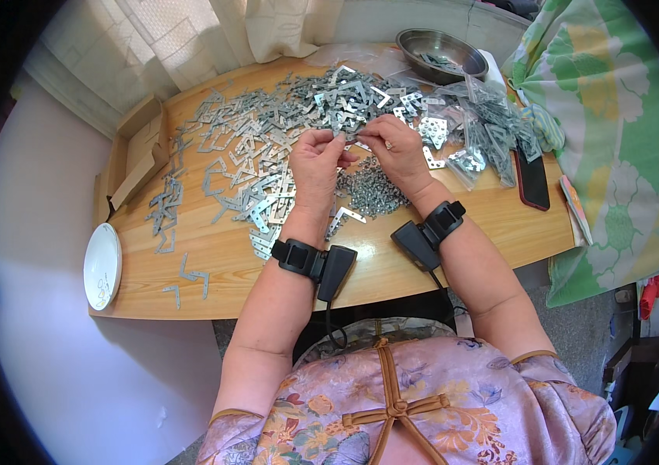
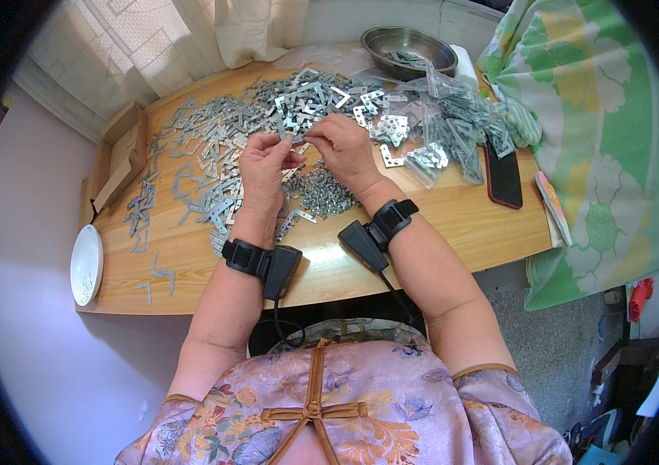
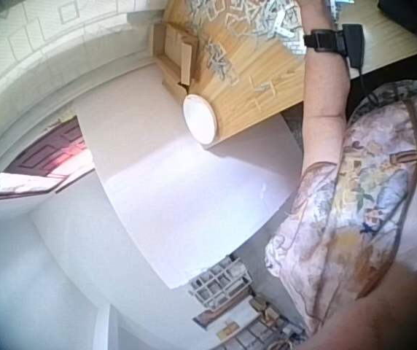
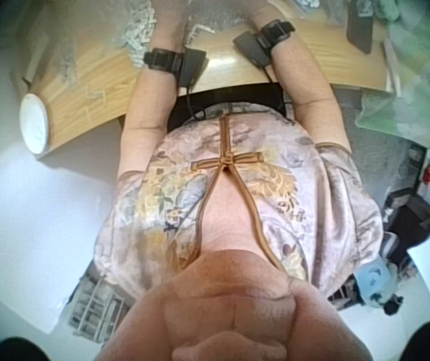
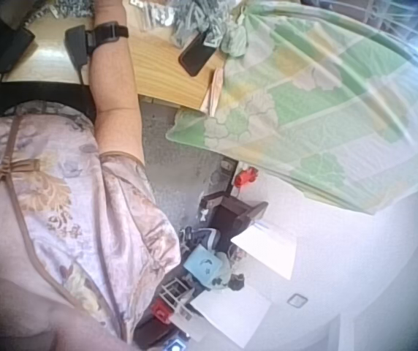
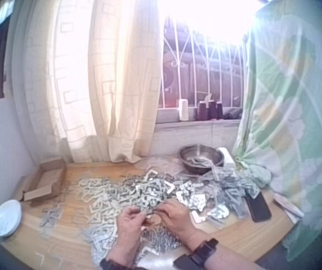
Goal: Joining small metal L-shaped brackets with small screws or fasteners by hand.
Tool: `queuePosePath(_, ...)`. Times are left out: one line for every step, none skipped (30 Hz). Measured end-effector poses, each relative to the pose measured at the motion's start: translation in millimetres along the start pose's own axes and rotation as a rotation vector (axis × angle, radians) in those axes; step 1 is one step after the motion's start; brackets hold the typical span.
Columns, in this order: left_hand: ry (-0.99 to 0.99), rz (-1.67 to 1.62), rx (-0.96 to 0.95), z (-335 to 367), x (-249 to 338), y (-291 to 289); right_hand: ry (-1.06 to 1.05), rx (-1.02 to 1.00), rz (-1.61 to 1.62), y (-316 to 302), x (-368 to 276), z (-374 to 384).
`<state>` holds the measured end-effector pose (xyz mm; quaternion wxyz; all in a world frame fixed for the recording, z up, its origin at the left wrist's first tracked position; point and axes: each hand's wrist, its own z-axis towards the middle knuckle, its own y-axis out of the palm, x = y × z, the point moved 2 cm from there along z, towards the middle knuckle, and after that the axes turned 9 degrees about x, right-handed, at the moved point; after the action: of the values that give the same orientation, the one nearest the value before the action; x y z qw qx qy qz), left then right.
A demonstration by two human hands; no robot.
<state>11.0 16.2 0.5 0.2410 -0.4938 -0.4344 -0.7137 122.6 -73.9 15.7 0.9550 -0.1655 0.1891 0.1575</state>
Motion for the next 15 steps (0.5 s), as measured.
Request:
queuePosePath(0.001,-0.007,0.003,-0.1,-0.3,0.3,0.07,0.018,0.059,0.7,2.1,-1.2)
queuePosePath(0.001,-0.014,0.005,-0.1,-0.6,0.6,0.14,0.035,0.118,1.2,4.1,-2.3)
queuePosePath(0.001,-0.013,0.006,0.1,-0.7,0.4,0.14,0.036,0.118,2.2,3.4,-3.0)
queuePosePath(-0.001,-0.007,0.011,0.4,-0.9,0.0,0.25,0.037,0.179,3.1,4.3,-4.4)
queuePosePath(-0.003,0.0,0.017,0.5,-1.0,-0.2,0.36,0.039,0.239,3.7,5.5,-5.6)
queuePosePath(-0.003,0.0,0.017,0.6,-1.0,-0.3,0.361,0.039,0.239,3.2,5.2,-5.2)
queuePosePath(-0.002,-0.004,0.019,0.5,-1.0,-0.4,0.362,0.025,0.228,2.5,4.7,-4.5)
queuePosePath(-0.001,-0.008,0.021,0.5,-1.0,-0.6,0.363,0.012,0.217,2.3,4.4,-4.2)
queuePosePath(-0.001,-0.008,0.02,0.8,-1.2,-0.6,0.364,0.012,0.217,2.2,4.3,-4.4)
queuePosePath(-0.002,-0.003,0.023,1.1,-1.6,-0.8,0.44,-0.004,0.228,2.7,5.4,-5.4)
queuePosePath(-0.004,0.002,0.026,1.4,-1.9,-1.1,0.517,-0.021,0.238,3.2,6.5,-6.3)
queuePosePath(-0.004,0.002,0.026,1.3,-1.8,-0.7,0.517,-0.02,0.238,3.4,7.5,-6.5)
queuePosePath(-0.004,0.007,0.027,1.1,-1.6,-0.5,0.445,-0.001,0.239,3.5,7.8,-6.0)
queuePosePath(-0.003,0.013,0.028,1.0,-1.5,-0.1,0.374,0.018,0.239,3.2,7.6,-5.7)
queuePosePath(-0.003,0.014,0.03,1.0,-1.7,-0.9,0.374,0.017,0.241,3.5,6.0,-4.7)
